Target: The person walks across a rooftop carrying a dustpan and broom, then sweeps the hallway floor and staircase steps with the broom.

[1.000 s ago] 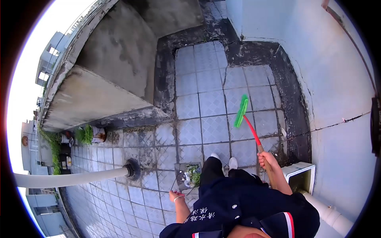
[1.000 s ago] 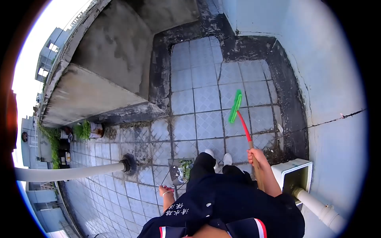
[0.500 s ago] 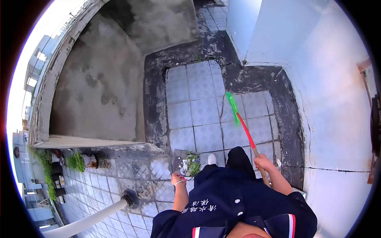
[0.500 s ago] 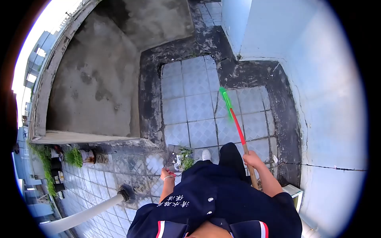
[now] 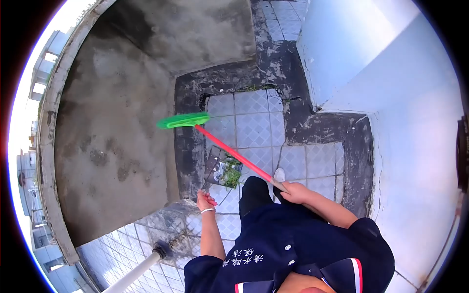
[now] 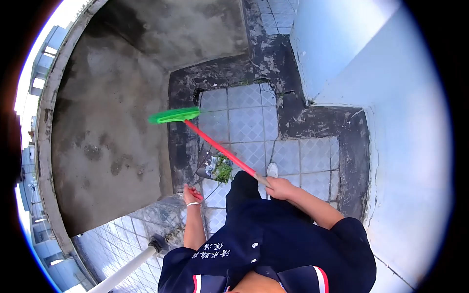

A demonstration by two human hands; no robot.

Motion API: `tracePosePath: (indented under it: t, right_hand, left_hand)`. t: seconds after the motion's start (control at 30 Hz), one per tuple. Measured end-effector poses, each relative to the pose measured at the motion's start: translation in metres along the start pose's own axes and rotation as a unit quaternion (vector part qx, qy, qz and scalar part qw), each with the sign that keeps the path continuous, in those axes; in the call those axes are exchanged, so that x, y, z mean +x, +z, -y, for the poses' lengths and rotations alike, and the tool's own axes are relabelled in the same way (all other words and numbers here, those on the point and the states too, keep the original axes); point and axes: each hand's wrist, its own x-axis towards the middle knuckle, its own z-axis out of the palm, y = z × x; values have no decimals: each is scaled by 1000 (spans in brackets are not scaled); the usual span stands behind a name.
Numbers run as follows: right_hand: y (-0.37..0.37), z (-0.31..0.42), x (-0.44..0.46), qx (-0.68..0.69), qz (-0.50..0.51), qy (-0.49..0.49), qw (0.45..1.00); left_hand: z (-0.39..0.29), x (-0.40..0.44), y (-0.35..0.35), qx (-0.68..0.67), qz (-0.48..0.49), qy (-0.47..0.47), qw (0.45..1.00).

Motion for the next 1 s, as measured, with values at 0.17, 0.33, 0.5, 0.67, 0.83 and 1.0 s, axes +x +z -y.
tracePosePath:
  t: [0.17, 0.33, 0.5, 0.67, 0.83, 1.0]
  right_hand:
    - [-56, 26, 86, -54, 42, -111, 991]
    - [-103, 6, 144, -106, 54, -190, 975]
    - [-141, -14, 180, -70, 154, -126, 978]
    - [-168, -71, 292, 157, 169, -50, 972]
    - [-156, -188, 489, -175, 78, 3, 982]
    - [-133, -250, 670, -265, 100, 62, 957]
  left_hand:
    - [-26, 41, 101, -46, 65, -20, 997]
    - [-35, 89, 206, -43, 76, -7, 996]
    - [-8, 145, 234, 90, 26, -1, 996]
    - [13, 182, 255, 136, -18, 30, 990]
    - [-7, 187, 298, 100, -41, -17, 994]
    - [-29, 202, 339, 81, -115, -33, 990]
